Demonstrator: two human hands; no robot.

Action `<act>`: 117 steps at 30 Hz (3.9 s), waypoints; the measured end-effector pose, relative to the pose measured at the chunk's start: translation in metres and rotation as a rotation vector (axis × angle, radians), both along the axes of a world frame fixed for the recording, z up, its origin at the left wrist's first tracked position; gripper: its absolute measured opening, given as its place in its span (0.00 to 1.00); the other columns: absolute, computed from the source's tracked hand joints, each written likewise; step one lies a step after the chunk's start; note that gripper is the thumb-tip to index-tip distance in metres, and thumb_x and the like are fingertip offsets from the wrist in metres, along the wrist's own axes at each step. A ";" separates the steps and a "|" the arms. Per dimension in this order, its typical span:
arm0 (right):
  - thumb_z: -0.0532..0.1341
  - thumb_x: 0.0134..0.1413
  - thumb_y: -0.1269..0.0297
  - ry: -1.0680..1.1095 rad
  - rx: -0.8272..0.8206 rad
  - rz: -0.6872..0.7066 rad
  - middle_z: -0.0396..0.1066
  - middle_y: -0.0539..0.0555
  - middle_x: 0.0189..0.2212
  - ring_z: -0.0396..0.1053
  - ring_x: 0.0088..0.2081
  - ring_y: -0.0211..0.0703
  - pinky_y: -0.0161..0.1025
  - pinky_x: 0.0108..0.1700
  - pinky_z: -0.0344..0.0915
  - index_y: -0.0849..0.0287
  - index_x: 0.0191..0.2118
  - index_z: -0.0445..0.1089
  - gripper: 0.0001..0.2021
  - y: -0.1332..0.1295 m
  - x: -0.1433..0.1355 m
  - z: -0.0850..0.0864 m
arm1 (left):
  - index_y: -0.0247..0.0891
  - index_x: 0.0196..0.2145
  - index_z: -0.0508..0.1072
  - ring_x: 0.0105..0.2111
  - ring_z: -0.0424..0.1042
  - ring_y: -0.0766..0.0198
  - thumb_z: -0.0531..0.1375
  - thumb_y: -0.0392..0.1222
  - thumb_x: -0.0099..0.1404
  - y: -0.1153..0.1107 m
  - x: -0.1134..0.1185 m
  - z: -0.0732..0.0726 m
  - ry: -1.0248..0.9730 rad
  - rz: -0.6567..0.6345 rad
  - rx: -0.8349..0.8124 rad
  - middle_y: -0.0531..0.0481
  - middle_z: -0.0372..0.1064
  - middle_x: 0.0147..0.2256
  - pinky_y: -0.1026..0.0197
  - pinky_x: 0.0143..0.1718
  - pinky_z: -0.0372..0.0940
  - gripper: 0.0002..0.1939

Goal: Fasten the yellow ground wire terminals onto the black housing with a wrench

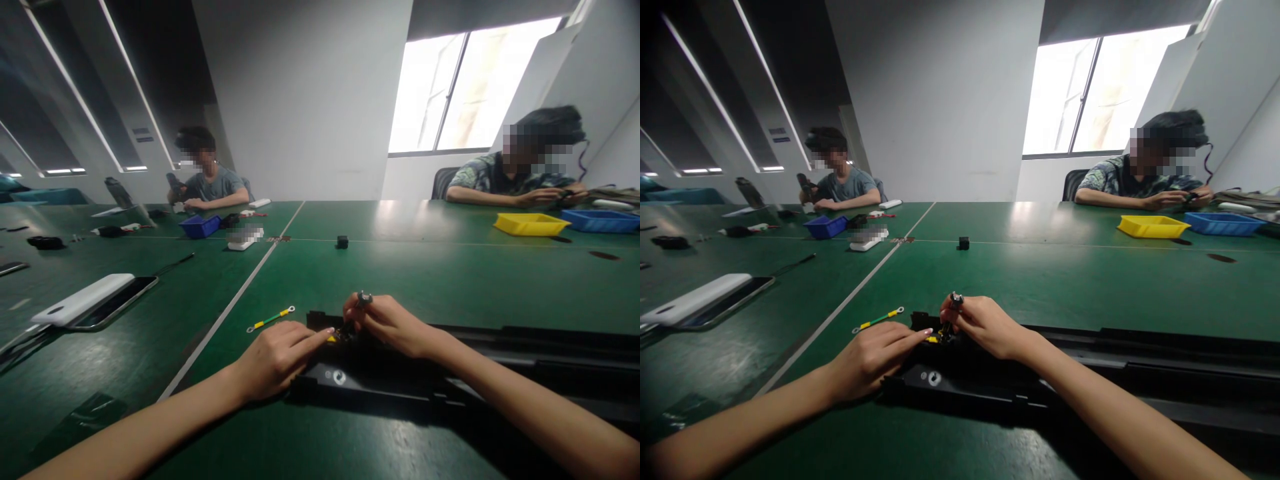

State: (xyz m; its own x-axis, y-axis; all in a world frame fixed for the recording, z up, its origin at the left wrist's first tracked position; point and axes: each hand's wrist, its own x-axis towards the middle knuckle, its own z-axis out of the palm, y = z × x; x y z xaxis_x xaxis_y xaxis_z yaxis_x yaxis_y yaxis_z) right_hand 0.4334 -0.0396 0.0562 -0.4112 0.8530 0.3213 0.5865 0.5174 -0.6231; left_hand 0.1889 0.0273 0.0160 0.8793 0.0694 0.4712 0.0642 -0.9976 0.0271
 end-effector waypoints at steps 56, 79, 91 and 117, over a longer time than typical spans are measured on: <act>0.47 0.65 0.55 -0.003 -0.060 -0.040 0.67 0.51 0.24 0.65 0.26 0.37 0.33 0.31 0.62 0.61 0.35 0.64 0.16 -0.001 -0.002 0.003 | 0.33 0.58 0.59 0.41 0.69 0.56 0.50 0.31 0.67 0.000 -0.001 -0.001 0.002 0.003 -0.009 0.40 0.71 0.42 0.52 0.40 0.69 0.22; 0.47 0.64 0.51 0.094 0.029 -0.066 0.66 0.50 0.24 0.65 0.25 0.36 0.33 0.30 0.61 0.61 0.34 0.63 0.18 -0.001 -0.002 0.002 | 0.33 0.58 0.60 0.40 0.69 0.57 0.50 0.31 0.67 0.000 -0.001 -0.001 -0.004 0.004 -0.001 0.40 0.71 0.42 0.52 0.40 0.69 0.22; 0.42 0.65 0.50 -0.014 0.009 -0.042 0.65 0.51 0.25 0.64 0.27 0.38 0.35 0.33 0.61 0.61 0.37 0.62 0.20 0.000 0.001 -0.001 | 0.33 0.58 0.60 0.40 0.69 0.57 0.49 0.31 0.67 0.000 -0.001 -0.001 -0.004 0.007 0.000 0.40 0.71 0.42 0.52 0.40 0.69 0.21; 0.48 0.64 0.53 0.034 -0.056 -0.044 0.68 0.50 0.24 0.65 0.25 0.37 0.33 0.30 0.62 0.61 0.34 0.63 0.16 0.000 -0.004 0.002 | 0.34 0.59 0.58 0.41 0.69 0.57 0.50 0.31 0.67 0.001 -0.002 -0.004 0.006 0.006 -0.018 0.41 0.70 0.43 0.53 0.42 0.67 0.22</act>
State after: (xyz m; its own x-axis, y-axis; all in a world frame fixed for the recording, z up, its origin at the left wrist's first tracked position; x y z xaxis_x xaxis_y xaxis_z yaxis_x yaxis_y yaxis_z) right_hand 0.4299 -0.0395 0.0586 -0.3624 0.8872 0.2856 0.5857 0.4552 -0.6706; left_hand 0.1865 0.0278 0.0124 0.8817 0.0836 0.4643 0.0709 -0.9965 0.0448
